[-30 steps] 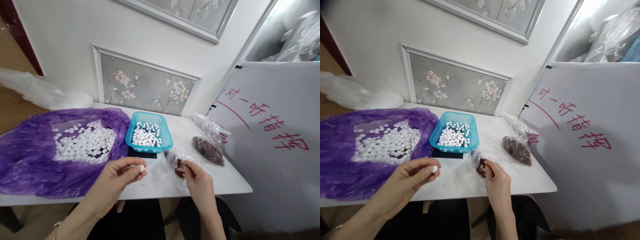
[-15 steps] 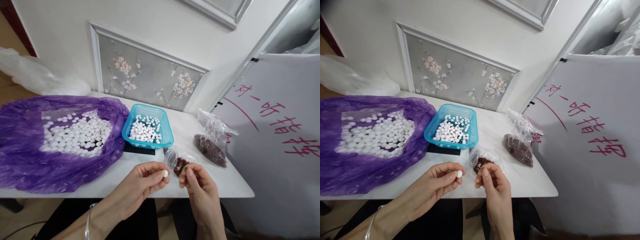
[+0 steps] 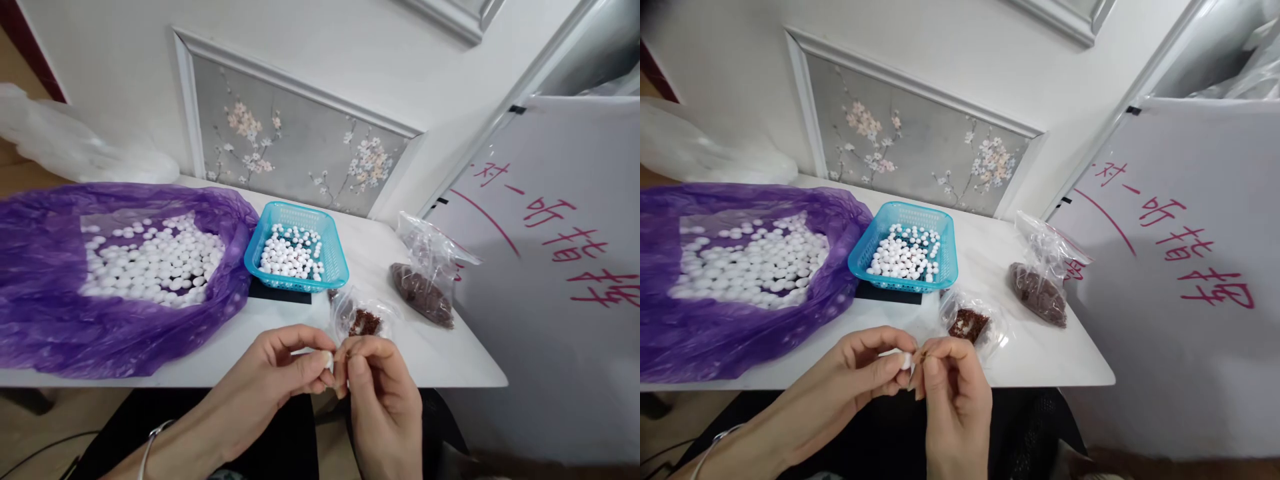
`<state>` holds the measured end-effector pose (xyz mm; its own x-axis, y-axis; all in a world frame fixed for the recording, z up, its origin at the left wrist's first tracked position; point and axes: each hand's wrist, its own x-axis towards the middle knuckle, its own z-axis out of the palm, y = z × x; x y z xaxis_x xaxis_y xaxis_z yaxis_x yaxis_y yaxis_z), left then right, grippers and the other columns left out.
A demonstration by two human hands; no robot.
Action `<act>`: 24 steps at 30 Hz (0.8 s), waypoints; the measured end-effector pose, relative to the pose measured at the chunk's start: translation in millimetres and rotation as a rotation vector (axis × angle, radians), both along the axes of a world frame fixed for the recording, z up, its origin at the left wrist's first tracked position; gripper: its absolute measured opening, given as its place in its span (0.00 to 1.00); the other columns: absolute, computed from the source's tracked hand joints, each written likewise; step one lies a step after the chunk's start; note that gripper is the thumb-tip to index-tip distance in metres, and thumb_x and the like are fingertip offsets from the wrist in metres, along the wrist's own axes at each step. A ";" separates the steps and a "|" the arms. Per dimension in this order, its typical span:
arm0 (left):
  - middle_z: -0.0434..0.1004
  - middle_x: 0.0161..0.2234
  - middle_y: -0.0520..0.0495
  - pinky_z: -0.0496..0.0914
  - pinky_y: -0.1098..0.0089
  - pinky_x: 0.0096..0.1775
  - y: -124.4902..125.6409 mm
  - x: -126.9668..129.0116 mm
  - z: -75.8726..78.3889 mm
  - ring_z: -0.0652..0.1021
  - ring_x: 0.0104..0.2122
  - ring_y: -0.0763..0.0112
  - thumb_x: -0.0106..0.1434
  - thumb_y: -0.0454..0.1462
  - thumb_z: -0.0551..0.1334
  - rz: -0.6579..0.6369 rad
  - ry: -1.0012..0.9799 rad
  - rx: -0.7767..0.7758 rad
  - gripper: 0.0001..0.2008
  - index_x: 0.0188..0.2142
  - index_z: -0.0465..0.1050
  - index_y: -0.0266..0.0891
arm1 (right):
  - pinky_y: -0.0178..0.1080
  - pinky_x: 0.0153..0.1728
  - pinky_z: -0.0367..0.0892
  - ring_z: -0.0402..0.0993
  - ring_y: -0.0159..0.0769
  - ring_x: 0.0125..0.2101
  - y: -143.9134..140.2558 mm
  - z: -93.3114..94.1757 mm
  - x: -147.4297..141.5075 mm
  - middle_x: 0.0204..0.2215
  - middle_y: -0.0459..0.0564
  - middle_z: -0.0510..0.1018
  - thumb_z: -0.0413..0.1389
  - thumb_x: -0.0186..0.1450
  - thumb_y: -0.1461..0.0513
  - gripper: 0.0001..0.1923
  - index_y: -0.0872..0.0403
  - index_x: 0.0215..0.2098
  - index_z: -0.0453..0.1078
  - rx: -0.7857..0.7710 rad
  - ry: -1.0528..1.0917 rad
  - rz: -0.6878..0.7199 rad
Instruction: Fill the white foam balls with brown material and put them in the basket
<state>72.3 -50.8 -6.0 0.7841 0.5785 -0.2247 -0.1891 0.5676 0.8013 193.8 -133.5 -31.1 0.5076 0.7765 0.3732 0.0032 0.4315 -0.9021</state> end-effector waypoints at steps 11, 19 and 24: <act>0.70 0.35 0.51 0.68 0.73 0.33 -0.7 -9.4 -2.2 0.70 0.28 0.77 0.61 0.36 0.65 0.013 -0.015 0.399 0.05 0.31 0.80 0.38 | 0.33 0.39 0.67 0.70 0.32 0.40 3.5 -8.7 -6.5 0.36 0.46 0.72 0.50 0.68 0.71 0.11 0.50 0.38 0.68 0.092 -0.463 -0.202; 0.71 0.37 0.47 0.69 0.74 0.35 -1.1 -16.2 -5.4 0.72 0.32 0.72 0.62 0.37 0.65 0.085 0.068 0.537 0.07 0.30 0.81 0.41 | 0.35 0.32 0.66 0.70 0.36 0.37 2.0 -8.1 -11.9 0.36 0.48 0.74 0.52 0.69 0.68 0.10 0.46 0.37 0.72 0.031 -0.338 -0.118; 0.71 0.40 0.46 0.70 0.74 0.36 -2.1 -18.2 -2.1 0.74 0.35 0.69 0.63 0.36 0.62 0.069 0.119 0.598 0.09 0.30 0.81 0.41 | 0.34 0.28 0.67 0.71 0.36 0.34 1.8 0.0 -14.0 0.35 0.50 0.74 0.55 0.69 0.61 0.08 0.49 0.32 0.74 -0.042 -0.163 -0.064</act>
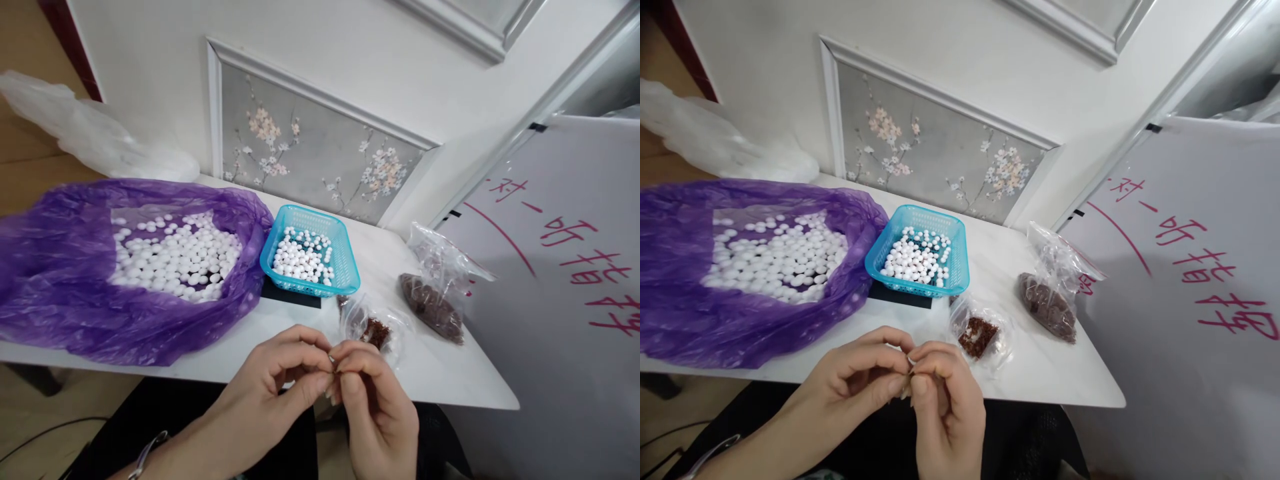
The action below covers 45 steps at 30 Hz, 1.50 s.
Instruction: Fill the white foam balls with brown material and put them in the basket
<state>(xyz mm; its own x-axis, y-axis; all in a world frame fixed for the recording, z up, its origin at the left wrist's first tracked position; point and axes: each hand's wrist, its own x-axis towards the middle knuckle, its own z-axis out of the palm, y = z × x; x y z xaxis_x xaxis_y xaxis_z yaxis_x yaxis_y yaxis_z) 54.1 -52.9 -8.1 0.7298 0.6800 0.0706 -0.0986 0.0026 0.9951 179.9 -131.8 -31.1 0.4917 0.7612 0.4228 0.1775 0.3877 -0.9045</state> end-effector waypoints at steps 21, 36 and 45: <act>0.77 0.35 0.48 0.70 0.74 0.37 -0.8 0.8 -4.3 0.75 0.30 0.75 0.61 0.41 0.67 -0.037 -0.214 -0.533 0.09 0.37 0.83 0.39 | 0.33 0.27 0.68 0.69 0.31 0.27 2.5 6.0 -3.4 0.29 0.46 0.68 0.60 0.66 0.60 0.06 0.48 0.30 0.77 0.041 0.163 0.049; 0.76 0.26 0.51 0.67 0.72 0.35 0.7 -0.6 -6.3 0.74 0.27 0.74 0.57 0.40 0.71 0.009 -0.259 -0.531 0.08 0.34 0.81 0.38 | 0.33 0.25 0.67 0.70 0.29 0.22 0.7 0.1 -19.5 0.24 0.44 0.74 0.63 0.64 0.56 0.08 0.52 0.33 0.73 -0.082 0.364 0.021; 0.74 0.28 0.52 0.67 0.72 0.35 -2.2 -3.5 -10.0 0.72 0.28 0.74 0.61 0.40 0.68 0.029 -0.235 -0.439 0.05 0.34 0.81 0.42 | 0.30 0.26 0.67 0.70 0.26 0.23 1.0 -1.8 -19.5 0.25 0.41 0.74 0.61 0.66 0.59 0.04 0.49 0.34 0.71 -0.062 0.381 0.088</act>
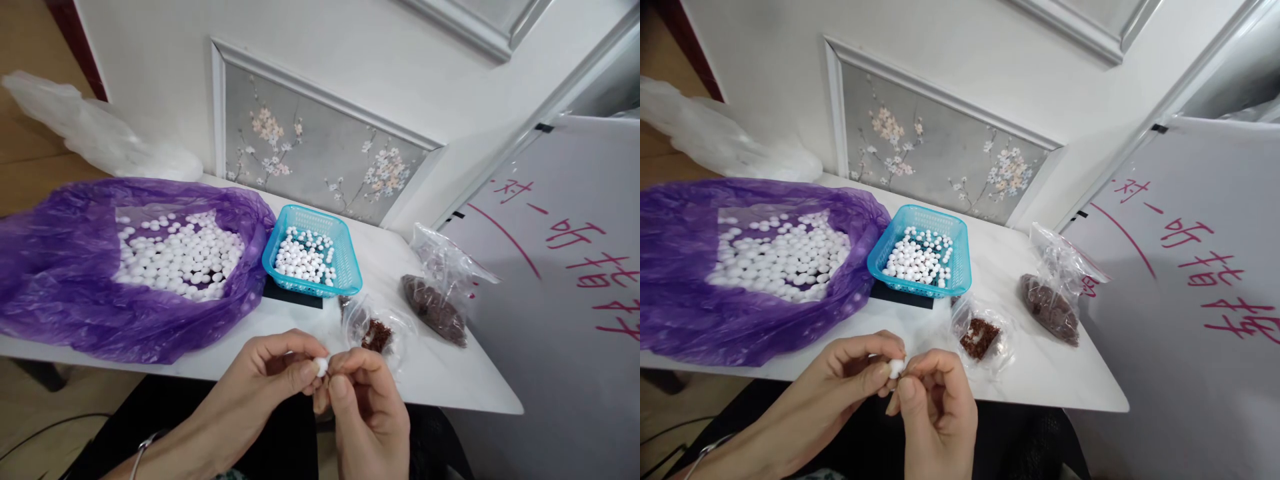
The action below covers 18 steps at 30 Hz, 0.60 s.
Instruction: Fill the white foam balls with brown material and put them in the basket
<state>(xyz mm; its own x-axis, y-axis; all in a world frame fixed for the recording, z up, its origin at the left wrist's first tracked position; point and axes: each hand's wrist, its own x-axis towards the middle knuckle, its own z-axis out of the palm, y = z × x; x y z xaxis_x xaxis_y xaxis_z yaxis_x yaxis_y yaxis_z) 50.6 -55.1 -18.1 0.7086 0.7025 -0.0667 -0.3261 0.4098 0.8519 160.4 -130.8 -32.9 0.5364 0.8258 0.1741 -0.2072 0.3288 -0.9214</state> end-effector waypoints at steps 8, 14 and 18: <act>0.73 0.35 0.49 0.70 0.75 0.38 4.4 -3.5 -0.6 0.74 0.34 0.72 0.57 0.35 0.70 0.098 0.086 0.177 0.02 0.31 0.84 0.43 | 0.29 0.25 0.67 0.69 0.25 0.22 -0.4 2.7 -1.8 0.25 0.41 0.73 0.63 0.64 0.57 0.07 0.50 0.34 0.71 -0.054 -0.020 -0.041; 0.73 0.36 0.50 0.72 0.76 0.37 3.4 -4.4 -1.9 0.76 0.34 0.73 0.57 0.35 0.70 0.089 0.076 0.152 0.03 0.31 0.85 0.46 | 0.28 0.25 0.67 0.70 0.25 0.22 -0.7 4.8 0.7 0.23 0.40 0.72 0.63 0.63 0.56 0.08 0.51 0.32 0.70 -0.086 -0.009 0.028; 0.72 0.36 0.50 0.73 0.76 0.34 3.6 -5.7 -0.1 0.76 0.30 0.75 0.56 0.35 0.71 0.073 0.078 0.154 0.03 0.31 0.85 0.45 | 0.29 0.26 0.67 0.71 0.25 0.22 0.0 3.7 2.1 0.23 0.40 0.72 0.62 0.64 0.55 0.10 0.51 0.33 0.70 -0.086 0.035 0.089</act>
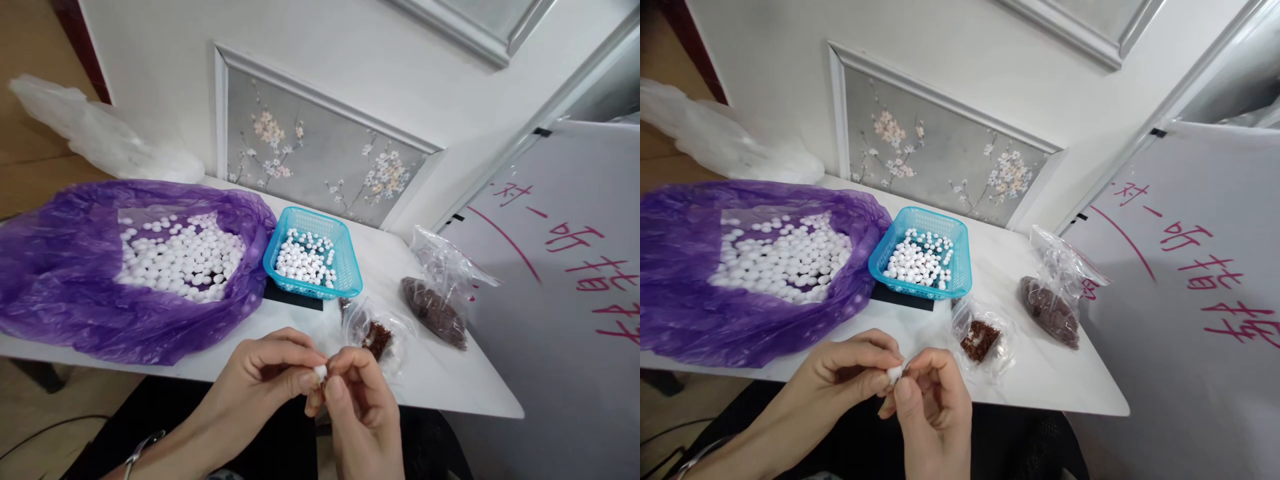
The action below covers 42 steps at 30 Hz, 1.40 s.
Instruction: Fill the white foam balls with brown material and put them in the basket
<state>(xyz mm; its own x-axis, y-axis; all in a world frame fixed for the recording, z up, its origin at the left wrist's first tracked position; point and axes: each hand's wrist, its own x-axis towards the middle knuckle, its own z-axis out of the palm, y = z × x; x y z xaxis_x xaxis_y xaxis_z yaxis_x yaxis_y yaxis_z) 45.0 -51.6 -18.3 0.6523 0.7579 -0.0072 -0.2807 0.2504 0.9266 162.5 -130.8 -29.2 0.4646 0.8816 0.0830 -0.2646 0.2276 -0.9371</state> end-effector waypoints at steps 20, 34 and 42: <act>0.73 0.35 0.50 0.75 0.71 0.31 3.6 1.8 -10.4 0.77 0.26 0.75 0.59 0.34 0.68 -0.048 -0.062 0.029 0.06 0.33 0.85 0.47 | 0.28 0.25 0.66 0.69 0.23 0.21 8.6 -5.6 4.3 0.23 0.38 0.71 0.63 0.64 0.56 0.12 0.53 0.34 0.67 -0.009 0.157 0.159; 0.73 0.27 0.50 0.68 0.72 0.30 3.1 5.6 -5.7 0.72 0.24 0.75 0.60 0.48 0.67 -0.075 -0.180 -0.168 0.14 0.32 0.83 0.39 | 0.30 0.29 0.70 0.70 0.23 0.24 15.5 -17.2 4.3 0.30 0.39 0.73 0.57 0.68 0.54 0.10 0.48 0.44 0.66 0.046 0.180 0.200; 0.77 0.32 0.52 0.68 0.76 0.39 7.2 4.4 -7.3 0.73 0.34 0.74 0.52 0.38 0.74 0.160 0.075 -0.175 0.07 0.31 0.82 0.42 | 0.34 0.34 0.70 0.74 0.31 0.28 -8.8 -10.9 40.9 0.24 0.42 0.75 0.55 0.69 0.53 0.11 0.50 0.43 0.70 -0.078 -0.352 -0.220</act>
